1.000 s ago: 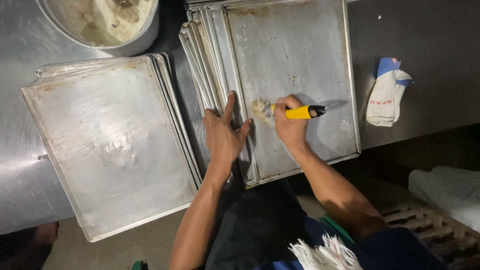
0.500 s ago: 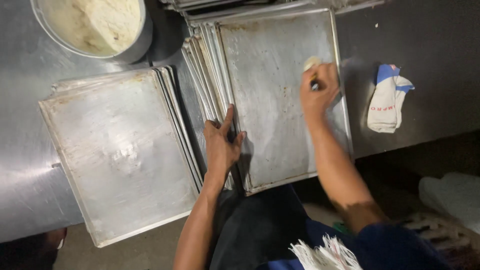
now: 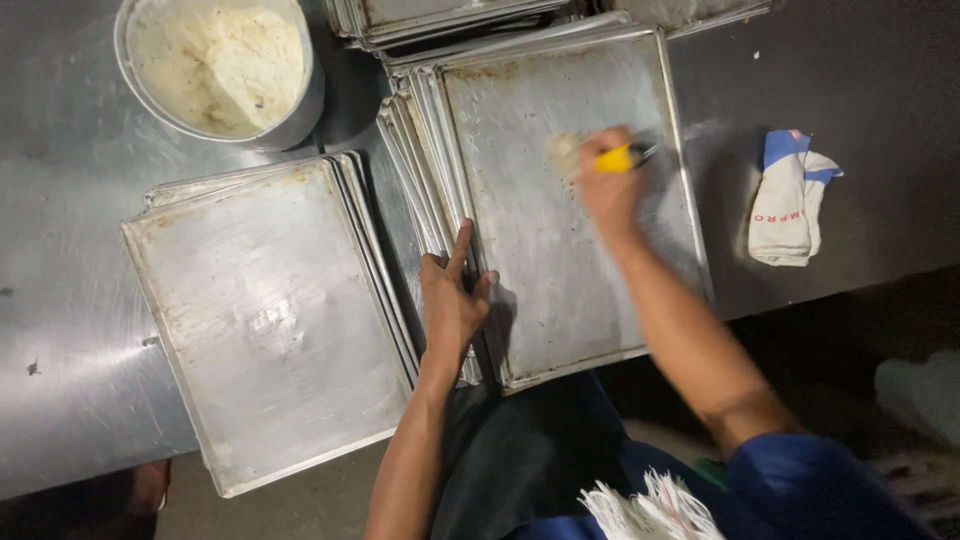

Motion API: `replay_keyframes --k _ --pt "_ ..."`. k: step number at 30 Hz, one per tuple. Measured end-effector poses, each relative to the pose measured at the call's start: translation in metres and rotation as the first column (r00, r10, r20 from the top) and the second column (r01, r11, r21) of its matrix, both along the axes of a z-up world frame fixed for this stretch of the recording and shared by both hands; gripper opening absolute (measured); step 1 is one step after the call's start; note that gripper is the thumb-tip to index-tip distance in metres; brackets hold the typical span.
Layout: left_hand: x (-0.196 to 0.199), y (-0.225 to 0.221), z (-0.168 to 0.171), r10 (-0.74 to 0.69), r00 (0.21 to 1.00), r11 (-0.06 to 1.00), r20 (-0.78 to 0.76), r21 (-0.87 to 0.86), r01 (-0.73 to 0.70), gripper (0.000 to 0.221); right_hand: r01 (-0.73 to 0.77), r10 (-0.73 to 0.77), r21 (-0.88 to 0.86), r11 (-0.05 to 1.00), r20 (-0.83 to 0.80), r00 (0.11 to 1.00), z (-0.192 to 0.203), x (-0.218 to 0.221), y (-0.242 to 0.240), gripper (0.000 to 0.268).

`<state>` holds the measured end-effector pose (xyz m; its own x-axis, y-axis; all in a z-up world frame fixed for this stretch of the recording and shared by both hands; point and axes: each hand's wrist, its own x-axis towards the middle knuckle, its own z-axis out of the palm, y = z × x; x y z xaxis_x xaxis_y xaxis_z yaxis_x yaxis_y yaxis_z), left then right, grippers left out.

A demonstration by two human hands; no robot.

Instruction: Apply grease or shortening to individual baking trays using a brush.

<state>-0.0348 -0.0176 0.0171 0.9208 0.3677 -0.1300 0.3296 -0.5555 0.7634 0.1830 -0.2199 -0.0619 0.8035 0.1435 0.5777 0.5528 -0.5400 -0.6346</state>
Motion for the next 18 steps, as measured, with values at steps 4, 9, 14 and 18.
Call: replay_keyframes --k 4,9,14,18 --pt "0.002 0.003 0.004 -0.007 1.0 1.0 -0.01 -0.024 0.007 0.083 0.357 -0.33 -0.327 0.875 0.137 0.934 0.006 0.071 -0.067 0.014" --pt "0.007 0.007 0.013 -0.006 0.989 0.993 -0.148 -0.116 -0.011 0.079 0.334 -0.309 -0.293 0.896 0.129 0.942 0.033 0.049 -0.012 0.01" --pt "0.013 0.007 0.003 0.055 0.996 0.998 -0.068 0.007 -0.054 0.061 -0.024 0.024 -0.002 1.0 0.044 0.999 0.046 -0.038 0.111 0.01" --pt "0.009 0.005 -0.04 0.029 0.977 0.986 0.211 0.156 -0.063 0.036 -0.094 0.107 0.098 0.991 -0.135 0.985 0.057 -0.067 0.148 0.006"
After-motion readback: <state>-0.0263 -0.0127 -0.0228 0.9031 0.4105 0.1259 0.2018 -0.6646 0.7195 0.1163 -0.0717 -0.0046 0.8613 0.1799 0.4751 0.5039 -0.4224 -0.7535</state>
